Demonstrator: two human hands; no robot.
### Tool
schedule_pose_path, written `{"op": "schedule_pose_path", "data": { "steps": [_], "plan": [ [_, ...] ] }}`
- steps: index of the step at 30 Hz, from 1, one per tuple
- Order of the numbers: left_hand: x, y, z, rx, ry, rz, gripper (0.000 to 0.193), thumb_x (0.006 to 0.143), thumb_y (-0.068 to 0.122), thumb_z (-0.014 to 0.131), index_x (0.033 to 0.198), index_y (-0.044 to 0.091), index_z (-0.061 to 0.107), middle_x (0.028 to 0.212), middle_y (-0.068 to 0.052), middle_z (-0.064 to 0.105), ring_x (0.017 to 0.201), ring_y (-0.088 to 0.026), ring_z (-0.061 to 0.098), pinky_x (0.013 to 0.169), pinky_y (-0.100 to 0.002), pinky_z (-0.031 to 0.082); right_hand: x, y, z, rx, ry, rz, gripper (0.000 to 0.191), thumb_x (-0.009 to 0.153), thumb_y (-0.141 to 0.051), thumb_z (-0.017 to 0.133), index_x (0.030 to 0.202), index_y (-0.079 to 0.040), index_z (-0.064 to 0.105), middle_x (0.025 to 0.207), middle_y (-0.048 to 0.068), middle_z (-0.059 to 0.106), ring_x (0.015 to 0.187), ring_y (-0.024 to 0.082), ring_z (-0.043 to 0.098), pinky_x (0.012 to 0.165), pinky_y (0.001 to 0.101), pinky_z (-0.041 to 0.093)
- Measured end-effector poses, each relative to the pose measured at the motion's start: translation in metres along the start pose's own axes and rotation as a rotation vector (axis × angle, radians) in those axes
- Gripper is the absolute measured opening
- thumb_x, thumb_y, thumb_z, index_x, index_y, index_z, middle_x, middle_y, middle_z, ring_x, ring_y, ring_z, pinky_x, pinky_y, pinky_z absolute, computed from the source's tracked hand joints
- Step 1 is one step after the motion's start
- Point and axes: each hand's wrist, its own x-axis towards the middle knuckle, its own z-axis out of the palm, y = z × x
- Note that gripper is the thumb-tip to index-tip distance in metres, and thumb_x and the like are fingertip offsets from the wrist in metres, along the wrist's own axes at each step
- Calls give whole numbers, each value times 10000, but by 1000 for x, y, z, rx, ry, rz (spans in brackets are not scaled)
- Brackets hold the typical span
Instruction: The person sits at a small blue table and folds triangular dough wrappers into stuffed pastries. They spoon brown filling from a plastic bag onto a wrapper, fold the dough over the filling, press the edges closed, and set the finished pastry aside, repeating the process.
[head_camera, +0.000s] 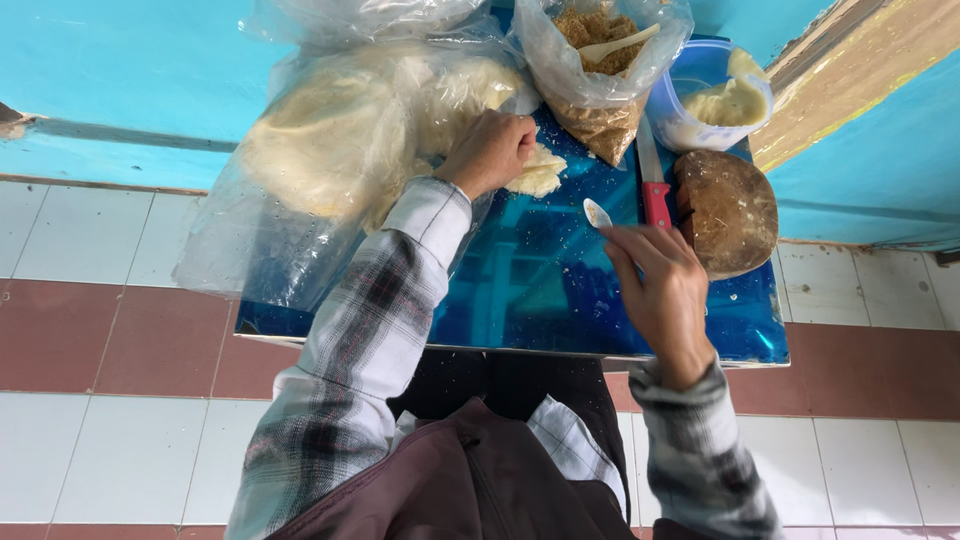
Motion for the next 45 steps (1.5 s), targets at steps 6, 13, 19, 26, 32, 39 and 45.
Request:
{"op": "schedule_pose_path", "data": {
  "steps": [6,13,19,26,32,39,45],
  "plan": [
    [2,-6,-7,-143,-48,-20,91,850,180,737,851,92,715,800,-104,742,772,-293,733,732,-427,559,56,7,62,-221,-164,-274,497,909,-59,670,1404,-75,631,1318,65,683,1170,266,638,944,413,475],
    [8,-37,7,-254,115,-112,101,924,155,697,927,57,670,832,-118,733,766,-277,715,690,-402,544,48,16,92,-206,-190,-279,447,900,-90,674,1345,-95,636,1345,69,658,1191,260,630,969,455,437],
    [20,-48,-2,-612,246,-242,97,898,121,717,913,36,672,800,-17,703,729,-110,640,657,-303,539,48,21,93,-185,-227,-254,467,898,-61,676,1362,-92,632,1363,64,655,1209,258,628,1010,445,427],
    [1,-13,-24,-662,163,-239,118,903,143,751,929,38,704,809,4,721,725,-65,649,646,-257,537,61,38,99,188,-77,-30,270,953,-130,784,1216,-121,726,1172,73,731,1003,254,713,835,369,567],
    [-21,32,-31,-904,89,-241,153,904,134,792,954,38,684,872,-27,733,779,-84,673,674,-256,560,70,30,87,998,-107,395,264,956,-148,797,1133,-26,645,991,50,715,868,111,702,723,259,573],
    [-67,90,-42,-1343,28,-278,240,908,139,802,1032,14,640,945,-77,729,855,-132,708,781,-269,591,30,4,58,1338,-164,529,240,951,-118,757,1121,-19,621,1029,71,728,917,133,729,780,298,614],
    [-117,132,-55,-954,-10,-285,191,907,157,799,967,18,683,907,-64,742,833,-102,714,758,-251,589,-14,-5,46,1372,-38,505,185,964,-33,703,1144,10,690,1072,89,750,971,159,736,898,342,613]
  ]
}}
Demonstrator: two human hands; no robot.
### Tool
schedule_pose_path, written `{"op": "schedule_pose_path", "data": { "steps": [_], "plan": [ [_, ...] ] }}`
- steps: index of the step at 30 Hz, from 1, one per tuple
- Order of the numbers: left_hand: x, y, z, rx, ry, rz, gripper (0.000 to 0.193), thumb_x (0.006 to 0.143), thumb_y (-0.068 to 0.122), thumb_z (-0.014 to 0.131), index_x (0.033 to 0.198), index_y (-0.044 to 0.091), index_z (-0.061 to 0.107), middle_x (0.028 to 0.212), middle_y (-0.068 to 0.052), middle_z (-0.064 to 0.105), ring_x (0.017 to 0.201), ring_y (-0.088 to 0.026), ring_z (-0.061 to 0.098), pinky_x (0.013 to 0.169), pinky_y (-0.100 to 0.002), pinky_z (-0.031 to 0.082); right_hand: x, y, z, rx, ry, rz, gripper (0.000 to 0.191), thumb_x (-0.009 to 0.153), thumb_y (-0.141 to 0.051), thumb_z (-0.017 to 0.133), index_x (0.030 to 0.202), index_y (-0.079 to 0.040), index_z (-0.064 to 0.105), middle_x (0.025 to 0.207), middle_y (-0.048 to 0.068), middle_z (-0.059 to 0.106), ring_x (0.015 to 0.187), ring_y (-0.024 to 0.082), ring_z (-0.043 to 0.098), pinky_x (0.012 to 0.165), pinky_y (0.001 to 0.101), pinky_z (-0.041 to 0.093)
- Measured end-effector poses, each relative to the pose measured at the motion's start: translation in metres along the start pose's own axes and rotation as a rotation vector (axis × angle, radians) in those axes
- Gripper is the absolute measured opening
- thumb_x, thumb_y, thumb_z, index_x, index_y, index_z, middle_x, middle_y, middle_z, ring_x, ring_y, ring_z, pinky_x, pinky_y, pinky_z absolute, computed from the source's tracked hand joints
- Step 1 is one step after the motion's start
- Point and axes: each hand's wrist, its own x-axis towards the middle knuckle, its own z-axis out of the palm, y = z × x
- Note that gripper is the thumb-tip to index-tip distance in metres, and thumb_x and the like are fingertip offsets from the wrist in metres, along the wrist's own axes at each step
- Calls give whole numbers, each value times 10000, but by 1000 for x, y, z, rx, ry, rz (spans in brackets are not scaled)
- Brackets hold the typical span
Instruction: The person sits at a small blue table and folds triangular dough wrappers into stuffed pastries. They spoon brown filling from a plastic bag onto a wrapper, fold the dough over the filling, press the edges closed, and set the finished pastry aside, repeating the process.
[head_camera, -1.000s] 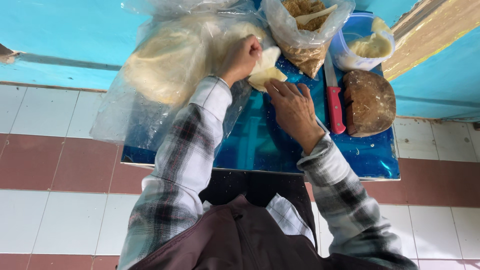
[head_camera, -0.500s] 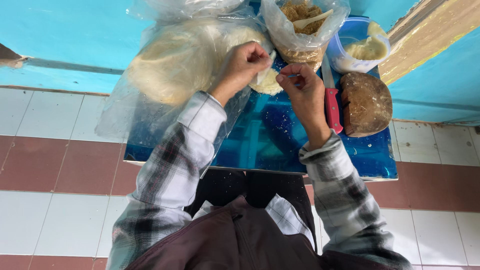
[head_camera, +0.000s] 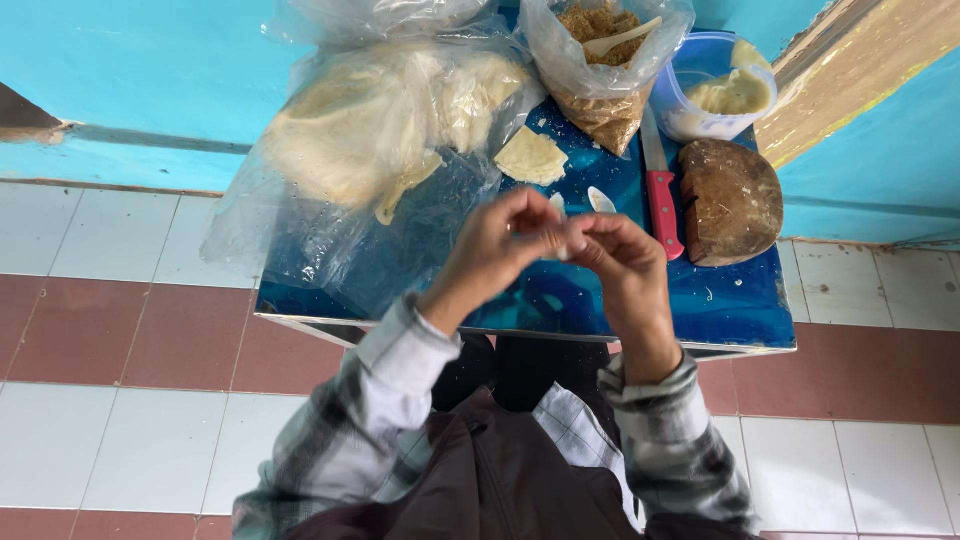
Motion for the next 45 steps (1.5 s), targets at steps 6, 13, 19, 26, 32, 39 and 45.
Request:
{"op": "schedule_pose_path", "data": {
  "steps": [6,13,19,26,32,39,45],
  "plan": [
    [-33,4,19,-51,112,5,137,926,108,747,978,-3,684,956,-52,737,881,-88,702,790,-251,593,-32,9,3,-23,99,-82,142,965,53,714,1103,30,693,1092,105,745,996,156,720,930,312,581],
    [-58,14,34,-194,99,3,230,931,159,769,1043,20,624,995,-34,705,930,-92,700,797,-250,603,-54,3,10,63,132,-166,247,943,115,695,1150,-2,631,1105,116,730,1026,161,718,953,305,578],
    [-69,22,41,-3,204,1,233,959,217,747,1054,10,700,1000,-59,748,910,-122,746,755,-261,626,-69,-4,19,4,147,-140,262,969,125,672,1211,37,625,1136,172,745,1085,203,729,967,323,584],
    [-84,17,54,38,280,137,227,1033,155,678,1188,-6,719,1140,-112,785,1014,-146,776,866,-280,655,-81,1,23,-43,197,-195,262,974,112,654,1217,25,612,1159,140,728,1116,194,726,981,313,601],
    [-84,2,42,-268,330,-2,181,1021,90,669,1152,-18,728,1042,-98,777,905,-137,752,812,-283,625,-73,2,7,354,256,-12,230,1040,33,644,1263,7,599,1144,127,712,1052,189,715,962,334,570],
    [-82,-9,33,-589,199,-157,163,987,45,658,1140,13,706,1075,-66,735,984,-124,714,890,-295,600,-71,-1,5,666,116,286,416,958,-212,661,1303,4,577,1201,130,715,1106,221,711,971,347,552],
    [-80,0,25,-718,72,-149,101,992,71,645,1066,13,684,1040,-42,695,960,-110,688,884,-300,596,-72,4,2,517,102,323,402,926,-33,716,1313,-11,609,1212,92,709,1111,190,694,990,343,559]
  ]
}}
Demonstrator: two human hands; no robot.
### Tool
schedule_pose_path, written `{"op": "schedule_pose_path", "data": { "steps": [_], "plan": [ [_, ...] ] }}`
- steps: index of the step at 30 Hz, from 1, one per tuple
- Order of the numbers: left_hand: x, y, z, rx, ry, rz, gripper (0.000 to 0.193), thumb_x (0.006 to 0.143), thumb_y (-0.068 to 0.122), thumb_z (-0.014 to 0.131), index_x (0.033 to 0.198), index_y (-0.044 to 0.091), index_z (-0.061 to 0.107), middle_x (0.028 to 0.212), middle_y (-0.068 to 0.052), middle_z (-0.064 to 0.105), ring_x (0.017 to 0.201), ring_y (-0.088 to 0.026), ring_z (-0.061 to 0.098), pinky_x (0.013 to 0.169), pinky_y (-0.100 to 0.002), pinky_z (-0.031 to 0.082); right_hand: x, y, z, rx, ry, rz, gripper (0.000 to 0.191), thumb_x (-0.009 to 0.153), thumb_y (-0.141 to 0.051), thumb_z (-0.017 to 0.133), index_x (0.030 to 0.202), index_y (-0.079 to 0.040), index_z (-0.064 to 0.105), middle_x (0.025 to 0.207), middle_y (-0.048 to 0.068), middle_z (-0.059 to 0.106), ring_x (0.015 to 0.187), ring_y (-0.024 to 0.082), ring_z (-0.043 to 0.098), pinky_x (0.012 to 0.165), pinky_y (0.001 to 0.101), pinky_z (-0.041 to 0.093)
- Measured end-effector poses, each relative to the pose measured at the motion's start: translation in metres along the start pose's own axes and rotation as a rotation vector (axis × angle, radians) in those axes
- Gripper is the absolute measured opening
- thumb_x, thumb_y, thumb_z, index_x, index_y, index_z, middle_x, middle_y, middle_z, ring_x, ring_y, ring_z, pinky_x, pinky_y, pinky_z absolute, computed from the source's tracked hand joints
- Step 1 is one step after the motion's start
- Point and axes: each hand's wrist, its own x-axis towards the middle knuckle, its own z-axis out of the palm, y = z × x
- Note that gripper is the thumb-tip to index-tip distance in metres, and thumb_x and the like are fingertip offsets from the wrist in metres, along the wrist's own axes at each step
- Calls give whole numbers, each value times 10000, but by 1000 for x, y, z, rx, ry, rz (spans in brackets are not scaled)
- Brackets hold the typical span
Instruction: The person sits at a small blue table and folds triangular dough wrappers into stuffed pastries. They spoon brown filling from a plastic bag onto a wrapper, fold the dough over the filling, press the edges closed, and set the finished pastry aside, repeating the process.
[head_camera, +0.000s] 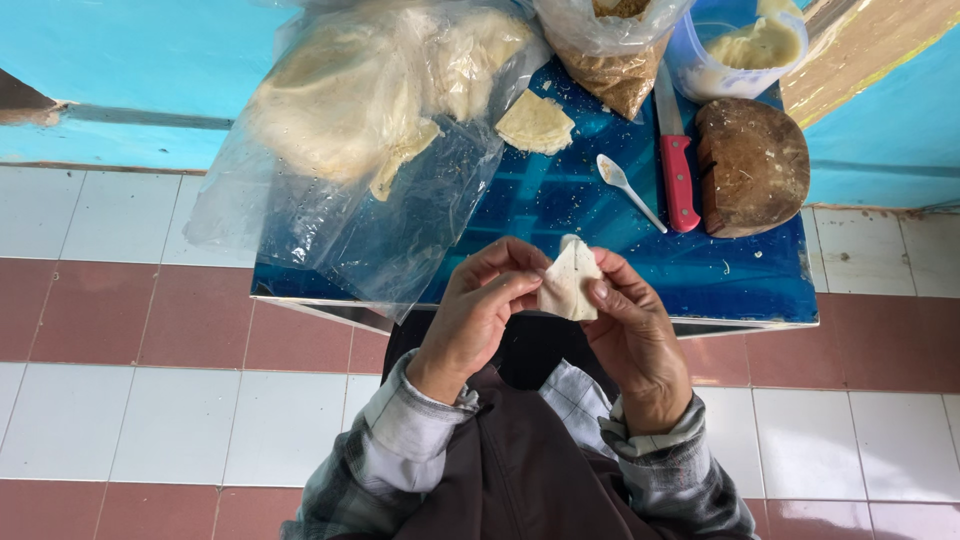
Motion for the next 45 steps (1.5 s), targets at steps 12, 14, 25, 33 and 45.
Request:
{"op": "schedule_pose_path", "data": {
  "steps": [12,14,25,33,45],
  "plan": [
    [-7,5,10,559,30,126,176,1004,192,729,1008,18,708,794,32,647,712,-15,541,617,-199,437,-7,-5,-17,-17,-17,-75,165,999,33,649,1162,22,671,1143,125,728,1072,205,710,1003,352,549],
    [-6,7,4,544,30,141,183,1020,199,714,1048,18,717,843,22,696,745,-18,606,648,-208,495,-4,-9,-23,-10,12,-76,172,1003,26,628,1169,23,673,1152,130,729,1075,206,710,1011,358,549],
    [11,-2,-24,707,186,123,265,1009,193,674,1204,18,714,922,-26,771,687,-1,626,541,-189,494,11,-33,-79,23,36,-152,166,1085,-37,598,1231,15,658,1168,154,734,985,229,720,902,375,571],
    [26,-5,-28,1005,118,463,226,1085,133,651,1291,59,707,1068,-69,798,893,-76,773,706,-227,611,2,-39,-97,44,90,-199,136,1079,-24,591,1197,-7,656,1161,131,721,1048,220,715,971,388,573],
    [-18,-13,-26,1852,-184,563,314,981,228,683,1229,35,686,1409,-113,623,1363,-276,504,1161,-544,329,-15,-46,-94,-114,191,-303,138,1072,7,606,1182,-12,686,1191,126,714,1092,209,702,998,366,567]
  ]
}}
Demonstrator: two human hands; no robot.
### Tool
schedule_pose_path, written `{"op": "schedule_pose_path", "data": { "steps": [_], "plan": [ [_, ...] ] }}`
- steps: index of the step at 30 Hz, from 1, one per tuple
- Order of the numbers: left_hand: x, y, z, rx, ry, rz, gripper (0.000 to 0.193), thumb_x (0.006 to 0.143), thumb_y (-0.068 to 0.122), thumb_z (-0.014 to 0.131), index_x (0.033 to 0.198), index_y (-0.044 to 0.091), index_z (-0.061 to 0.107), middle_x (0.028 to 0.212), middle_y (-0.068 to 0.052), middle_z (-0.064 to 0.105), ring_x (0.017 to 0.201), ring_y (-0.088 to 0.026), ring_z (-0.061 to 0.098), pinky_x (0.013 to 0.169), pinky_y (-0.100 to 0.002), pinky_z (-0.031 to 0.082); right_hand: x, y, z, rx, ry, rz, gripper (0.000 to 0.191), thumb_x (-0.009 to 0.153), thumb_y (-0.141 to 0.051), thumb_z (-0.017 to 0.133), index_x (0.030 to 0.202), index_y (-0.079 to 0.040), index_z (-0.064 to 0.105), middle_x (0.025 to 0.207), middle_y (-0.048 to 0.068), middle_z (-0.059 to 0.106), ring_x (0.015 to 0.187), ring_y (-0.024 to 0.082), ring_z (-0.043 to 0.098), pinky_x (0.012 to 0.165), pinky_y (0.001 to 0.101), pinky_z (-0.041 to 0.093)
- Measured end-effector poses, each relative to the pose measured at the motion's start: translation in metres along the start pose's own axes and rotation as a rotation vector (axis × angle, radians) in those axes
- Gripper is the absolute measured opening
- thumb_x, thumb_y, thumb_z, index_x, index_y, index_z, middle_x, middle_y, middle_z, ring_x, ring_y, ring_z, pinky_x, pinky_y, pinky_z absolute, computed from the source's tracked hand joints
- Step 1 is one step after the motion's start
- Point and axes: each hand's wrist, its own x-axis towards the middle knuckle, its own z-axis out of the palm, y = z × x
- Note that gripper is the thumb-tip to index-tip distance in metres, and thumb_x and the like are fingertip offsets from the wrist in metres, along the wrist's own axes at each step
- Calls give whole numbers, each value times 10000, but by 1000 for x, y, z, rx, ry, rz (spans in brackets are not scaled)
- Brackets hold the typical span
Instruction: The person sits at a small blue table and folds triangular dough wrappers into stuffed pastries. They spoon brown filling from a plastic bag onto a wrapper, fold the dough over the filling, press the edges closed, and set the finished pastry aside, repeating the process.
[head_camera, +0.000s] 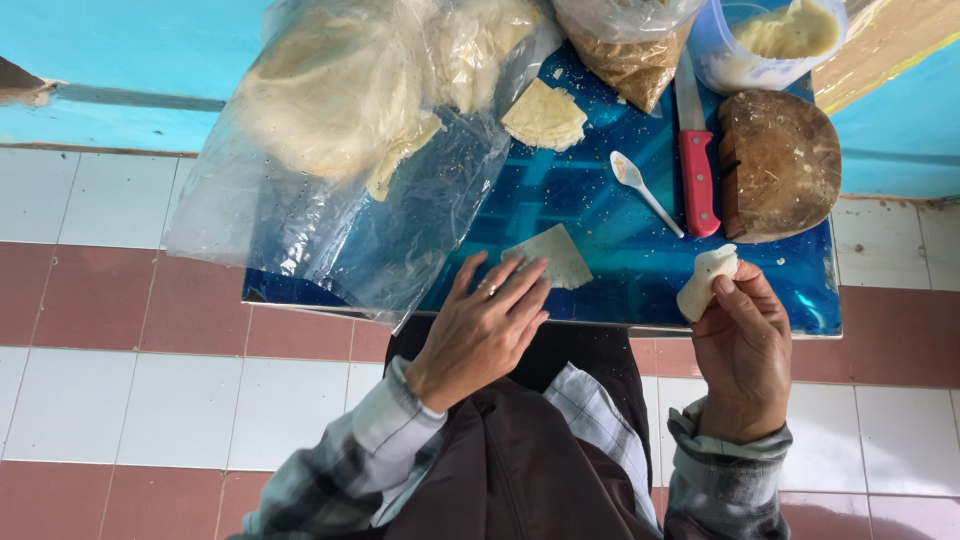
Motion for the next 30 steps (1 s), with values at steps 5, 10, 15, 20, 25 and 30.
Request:
{"op": "schedule_pose_path", "data": {
  "steps": [5,10,15,20,25,30],
  "plan": [
    [-16,-4,4,-101,48,-12,307,973,239,686,1226,67,719,1375,-64,658,1356,-244,546,1200,-564,280,22,2,20,-145,-69,20,157,1054,18,636,1198,-18,689,1160,120,722,1054,204,709,903,343,577],
    [-12,-7,5,-184,128,-32,223,972,195,700,1167,92,733,1295,-46,691,1283,-243,619,1193,-537,324,52,9,80,-882,-261,-215,247,1037,56,680,1268,-29,706,1119,109,726,1006,176,682,896,312,556],
    [-3,-14,-4,-201,296,-139,214,979,129,695,1184,73,715,1257,-39,698,1203,-243,647,1097,-484,473,36,23,131,-1761,-608,-884,426,846,73,687,1241,-81,720,1143,82,746,983,255,708,817,373,543],
    [3,-18,-10,-223,267,-175,243,969,106,688,1205,53,707,1255,-60,689,1179,-261,641,1030,-459,500,9,32,143,-1890,-651,-968,504,770,13,681,1270,-55,696,1199,70,728,1073,254,699,899,395,540],
    [6,-16,-7,-114,187,-84,246,905,144,706,1134,53,709,1265,-73,669,1198,-262,610,1101,-520,411,7,35,138,-1892,-615,-973,501,763,17,677,1259,-58,688,1243,71,717,1105,258,689,916,395,541],
    [4,-15,-4,-124,157,-62,193,878,169,723,1046,76,703,1216,-65,662,1150,-253,608,1128,-544,377,5,37,131,-1886,-563,-894,475,780,22,694,1236,-106,736,1233,76,692,1068,267,677,862,397,548]
  ]
}}
